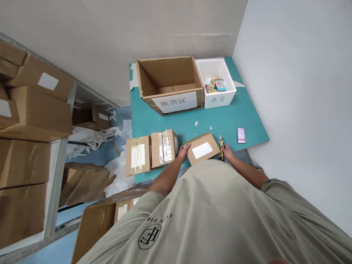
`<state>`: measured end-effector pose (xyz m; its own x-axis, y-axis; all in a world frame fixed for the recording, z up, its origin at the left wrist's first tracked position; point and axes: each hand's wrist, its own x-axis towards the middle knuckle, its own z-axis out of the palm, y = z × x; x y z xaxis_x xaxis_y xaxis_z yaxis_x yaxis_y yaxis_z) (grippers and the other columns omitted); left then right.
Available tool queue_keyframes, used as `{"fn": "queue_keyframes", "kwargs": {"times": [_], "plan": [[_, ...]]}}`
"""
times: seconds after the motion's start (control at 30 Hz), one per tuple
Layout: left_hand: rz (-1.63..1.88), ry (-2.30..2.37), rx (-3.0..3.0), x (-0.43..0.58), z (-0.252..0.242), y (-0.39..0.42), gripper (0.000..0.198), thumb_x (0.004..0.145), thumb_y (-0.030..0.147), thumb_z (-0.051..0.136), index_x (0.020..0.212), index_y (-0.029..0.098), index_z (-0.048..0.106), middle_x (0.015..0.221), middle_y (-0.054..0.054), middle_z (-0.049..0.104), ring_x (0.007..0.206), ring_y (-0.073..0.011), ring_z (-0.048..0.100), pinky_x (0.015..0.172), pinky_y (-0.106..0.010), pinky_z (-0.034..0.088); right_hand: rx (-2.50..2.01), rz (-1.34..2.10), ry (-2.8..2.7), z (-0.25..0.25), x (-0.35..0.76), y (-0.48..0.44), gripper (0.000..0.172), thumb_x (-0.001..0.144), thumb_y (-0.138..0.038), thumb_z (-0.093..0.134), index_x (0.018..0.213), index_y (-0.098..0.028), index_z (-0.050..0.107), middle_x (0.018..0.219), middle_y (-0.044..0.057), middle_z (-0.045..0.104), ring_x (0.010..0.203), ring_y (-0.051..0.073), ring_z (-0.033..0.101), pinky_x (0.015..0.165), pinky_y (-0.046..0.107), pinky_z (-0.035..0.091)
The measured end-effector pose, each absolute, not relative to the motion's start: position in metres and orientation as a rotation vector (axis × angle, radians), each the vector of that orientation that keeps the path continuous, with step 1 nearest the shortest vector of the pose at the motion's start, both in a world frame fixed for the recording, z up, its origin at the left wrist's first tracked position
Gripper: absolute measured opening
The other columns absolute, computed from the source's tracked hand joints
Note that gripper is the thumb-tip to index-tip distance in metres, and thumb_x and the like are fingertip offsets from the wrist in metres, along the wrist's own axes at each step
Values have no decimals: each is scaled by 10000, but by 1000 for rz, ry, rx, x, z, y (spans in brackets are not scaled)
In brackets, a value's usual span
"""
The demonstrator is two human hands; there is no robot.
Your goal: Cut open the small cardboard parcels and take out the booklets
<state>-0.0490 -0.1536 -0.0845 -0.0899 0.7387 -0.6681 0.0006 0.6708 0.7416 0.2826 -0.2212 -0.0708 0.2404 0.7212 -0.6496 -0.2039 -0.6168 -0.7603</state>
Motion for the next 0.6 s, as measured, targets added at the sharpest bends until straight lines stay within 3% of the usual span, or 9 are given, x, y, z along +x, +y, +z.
{"fn": "queue_keyframes", "kwargs": {"times": [0.1, 0.27, 0.33, 0.47, 0.6], "plan": [[674, 1566, 550, -46, -88, -152, 821, 903, 693, 909, 1504, 247, 573, 1400, -152, 789, 1131, -272, 813, 843, -342, 662, -1763, 1433, -438, -69, 279, -230, 470, 1054, -327, 713, 1512, -306, 609, 920, -54, 720, 622, 161, 673, 616, 302, 662], [678, 1452, 558, -38, -89, -140, 1029, 848, 686, 956, 1686, 338, 472, 1458, -127, 779, 1100, -283, 819, 796, -365, 651, -1807, 1355, -428, -66, 275, -247, 524, 1075, -370, 703, 1580, -282, 593, 867, -57, 694, 585, 151, 655, 564, 270, 625], [646, 1410, 597, -33, -89, -134, 962, 836, 745, 947, 1609, 326, 557, 1314, -94, 818, 1016, -269, 815, 755, -349, 633, -1822, 1313, -418, -64, 275, -253, 531, 1074, -386, 710, 1579, -272, 594, 837, -64, 682, 563, 150, 651, 547, 263, 614], [529, 1399, 685, -26, -89, -127, 771, 801, 871, 918, 1201, 260, 670, 968, -29, 771, 819, -224, 756, 634, -287, 560, -1849, 1233, -401, -60, 270, -260, 526, 1073, -428, 717, 1559, -273, 591, 805, -86, 668, 526, 144, 637, 523, 252, 600], [456, 1377, 717, -27, -86, -127, 787, 709, 830, 1011, 1110, 262, 642, 923, -18, 761, 808, -223, 753, 638, -285, 560, -1868, 1201, -388, -54, 265, -265, 496, 1098, -422, 679, 1560, -270, 582, 793, -93, 667, 518, 131, 634, 523, 225, 586]]}}
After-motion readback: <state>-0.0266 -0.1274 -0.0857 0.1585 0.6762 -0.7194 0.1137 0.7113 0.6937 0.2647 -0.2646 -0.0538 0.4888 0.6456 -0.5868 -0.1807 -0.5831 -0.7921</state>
